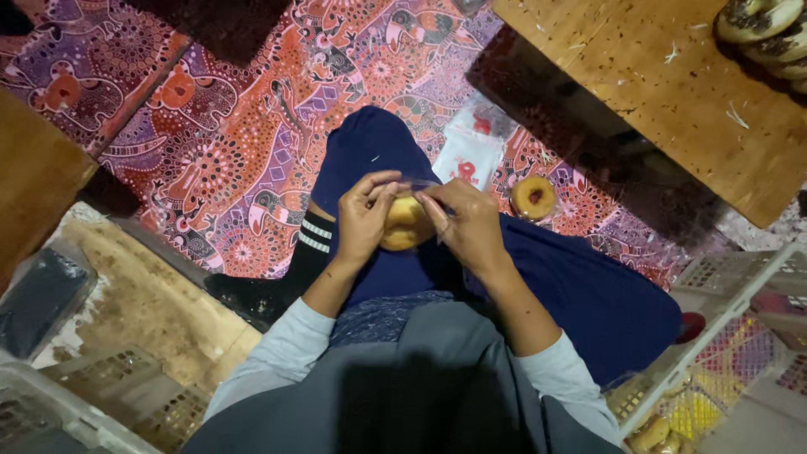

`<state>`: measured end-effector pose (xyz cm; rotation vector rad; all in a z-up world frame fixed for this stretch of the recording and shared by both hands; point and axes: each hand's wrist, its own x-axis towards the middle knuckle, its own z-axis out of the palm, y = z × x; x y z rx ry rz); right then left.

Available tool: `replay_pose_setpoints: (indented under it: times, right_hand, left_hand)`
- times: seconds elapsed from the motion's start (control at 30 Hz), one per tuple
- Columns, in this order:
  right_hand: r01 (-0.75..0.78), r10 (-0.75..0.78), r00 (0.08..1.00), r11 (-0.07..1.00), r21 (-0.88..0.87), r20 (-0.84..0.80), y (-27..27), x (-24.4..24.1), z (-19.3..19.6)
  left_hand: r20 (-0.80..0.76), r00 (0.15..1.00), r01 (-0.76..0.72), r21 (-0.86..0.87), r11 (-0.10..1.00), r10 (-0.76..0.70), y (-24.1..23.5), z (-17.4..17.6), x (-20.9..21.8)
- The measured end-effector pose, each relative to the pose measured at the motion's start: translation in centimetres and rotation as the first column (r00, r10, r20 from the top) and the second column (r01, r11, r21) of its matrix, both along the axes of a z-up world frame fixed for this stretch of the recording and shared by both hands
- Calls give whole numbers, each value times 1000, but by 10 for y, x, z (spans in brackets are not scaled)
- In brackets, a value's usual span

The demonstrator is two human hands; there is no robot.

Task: The person sits on a patterned floor mat and repeatedly picks up donuts from a wooden board, places them into clear plastic bags, and sets the packaged donuts into a white plastic crate. The person handles both plain and chocolate-topped donuts.

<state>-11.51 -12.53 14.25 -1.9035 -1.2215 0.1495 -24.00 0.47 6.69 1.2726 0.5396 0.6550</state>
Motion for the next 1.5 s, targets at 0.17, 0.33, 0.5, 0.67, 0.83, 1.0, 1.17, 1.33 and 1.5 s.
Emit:
replay_pose_setpoints:
  times: [0.17, 0.33, 0.5, 0.67, 0.83, 1.0, 1.17, 1.33, 1.5]
  right_hand:
    - [-29, 23, 995, 998, 63, 98, 4, 0, 0]
    - [-159, 142, 981, 980, 121, 135, 14, 0, 6]
    - [-142, 140, 987, 989, 26, 81, 9, 0, -3]
    - [53, -64, 988, 995, -86, -142, 1, 34, -47]
    - [-52, -98, 871, 956, -288, -482, -23, 78, -91]
    - [-153, 200, 423, 977, 148, -884, -41, 13, -142]
    - [-182, 157, 381, 979, 92, -911, 3, 10, -144]
    - [-90, 2, 388, 995, -35, -921, 1, 4, -133]
    - [46, -77, 664, 997, -63, -744, 10, 12, -92]
  left_hand:
    - [5, 999, -38, 56, 998, 38, -5, -1, 3]
    - [-109, 989, -66, 275, 959, 99, -11, 8, 2]
    - [-195, 973, 13, 572, 820, 121, -16, 21, -1]
    - [-184, 980, 57, 616, 786, 73, -28, 29, -5]
    - [17, 954, -294, 224, 929, 298, -21, 43, -1]
    - [-50, 968, -188, 502, 844, 246, -43, 41, -3]
    - [-1, 869, -450, 413, 792, 495, -20, 16, -3]
    - [-151, 974, -223, -480, 848, 171, 6, -44, -33]
    - [-110, 979, -166, 82, 983, 174, 1, -34, -30]
